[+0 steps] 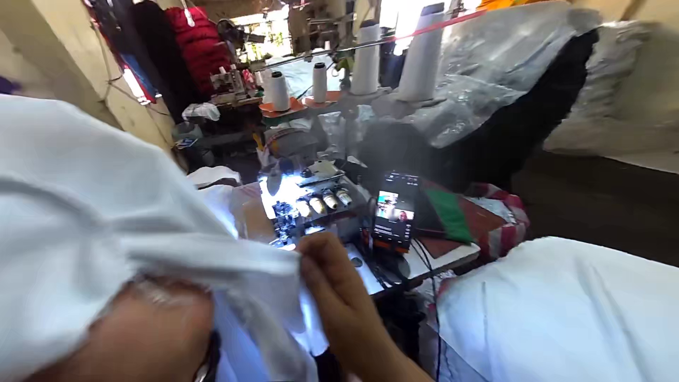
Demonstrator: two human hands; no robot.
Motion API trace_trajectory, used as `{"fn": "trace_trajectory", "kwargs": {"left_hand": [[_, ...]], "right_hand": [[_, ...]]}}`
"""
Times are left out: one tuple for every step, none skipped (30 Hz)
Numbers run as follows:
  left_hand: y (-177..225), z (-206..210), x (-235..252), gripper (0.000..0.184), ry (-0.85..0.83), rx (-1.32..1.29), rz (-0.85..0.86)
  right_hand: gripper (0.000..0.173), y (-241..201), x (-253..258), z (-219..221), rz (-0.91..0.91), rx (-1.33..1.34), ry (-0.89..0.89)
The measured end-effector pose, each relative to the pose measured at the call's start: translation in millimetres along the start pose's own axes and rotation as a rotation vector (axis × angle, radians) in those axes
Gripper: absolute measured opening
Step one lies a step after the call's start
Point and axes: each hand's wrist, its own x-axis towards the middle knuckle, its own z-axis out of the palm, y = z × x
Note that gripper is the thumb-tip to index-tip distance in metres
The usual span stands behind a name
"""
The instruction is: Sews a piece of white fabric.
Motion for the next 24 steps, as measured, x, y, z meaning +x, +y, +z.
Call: {"fn": "trace_trajectory", "kwargs": {"left_hand": [[-6, 5, 0, 0.027, 0.046, -0.074, -0.004], [-9, 8, 0, 0.029, 0.063, -0.154, -0.002], [-11, 11, 0, 0.032, 0.063, -0.200, 0.011], [-9, 13, -1, 0.033, 0.072, -0.200, 0.028], [-7, 16, -1, 0.034, 0.081, -0.207, 0.035], [-4, 19, 0, 0.037, 0.099, -0.237, 0.009], [-1, 19, 0, 0.039, 0.094, -0.237, -0.011], [0, 17, -1, 0.037, 0.094, -0.204, -0.002], [0, 16, -1, 0.035, 0.103, -0.163, 0.017], [-1, 13, 0, 0.034, 0.114, -0.171, 0.028], [-2, 12, 3, 0.035, 0.127, -0.222, 0.019], [-4, 9, 7, 0.032, 0.117, -0.278, 0.029], [-8, 6, 11, 0.031, 0.130, -0.316, 0.052], [-12, 3, 12, 0.031, 0.139, -0.308, 0.081], [-17, 2, 14, 0.031, 0.148, -0.255, 0.108], [-24, 3, 15, 0.028, 0.151, -0.177, 0.125], [-33, 7, 19, 0.024, 0.115, -0.089, 0.114], [-47, 10, 22, 0.025, 0.022, 0.033, 0.071], [-65, 12, 26, 0.030, -0.117, 0.211, -0.012], [-86, 12, 31, 0.039, -0.318, 0.406, -0.124], [-108, 9, 34, 0.047, -0.570, 0.532, -0.282], [-134, 5, 32, 0.053, -0.800, 0.590, -0.406], [-161, 0, 19, 0.054, -0.965, 0.609, -0.443], [-181, -6, 0, 0.056, -1.064, 0.597, -0.451]], "right_hand": [[0.016, 1, 0, -2, 0.021, 0.001, 0.015], [0.016, 2, -1, -4, 0.034, -0.004, 0.020], [0.017, 2, -1, -5, 0.041, -0.014, 0.020], [0.018, 3, -2, -5, 0.043, -0.017, 0.014], [0.019, 6, -3, -5, 0.039, -0.013, -0.001], [0.024, 9, -4, -5, 0.029, -0.009, -0.020], [0.025, 13, -4, -5, 0.006, -0.024, -0.035], [0.023, 17, -4, -5, -0.022, -0.060, -0.041], [0.019, 20, -4, -5, -0.041, -0.094, -0.046], [0.015, 21, -4, -5, -0.045, -0.110, -0.050], [0.013, 21, -5, -4, -0.047, -0.107, -0.052], [0.012, 20, -6, -3, -0.046, -0.093, -0.056], [0.012, 19, -7, -2, -0.043, -0.076, -0.063], [0.012, 19, -9, -2, -0.036, -0.064, -0.068], [0.011, 20, -10, -1, -0.023, -0.059, -0.068], [0.011, 23, -10, -1, 0.001, -0.061, -0.066], [0.011, 27, -9, -1, 0.039, -0.076, -0.058], [0.011, 33, -7, -1, 0.089, -0.102, -0.045], [0.011, 43, -4, -1, 0.143, -0.128, -0.020], [0.013, 57, -2, -2, 0.202, -0.151, 0.014], [0.015, 73, -1, -3, 0.262, -0.167, 0.044], [0.018, 90, -2, -5, 0.309, -0.190, 0.075], [0.022, 105, -5, -8, 0.333, -0.230, 0.114], [0.026, 118, -9, -11, 0.328, -0.288, 0.158]]}}
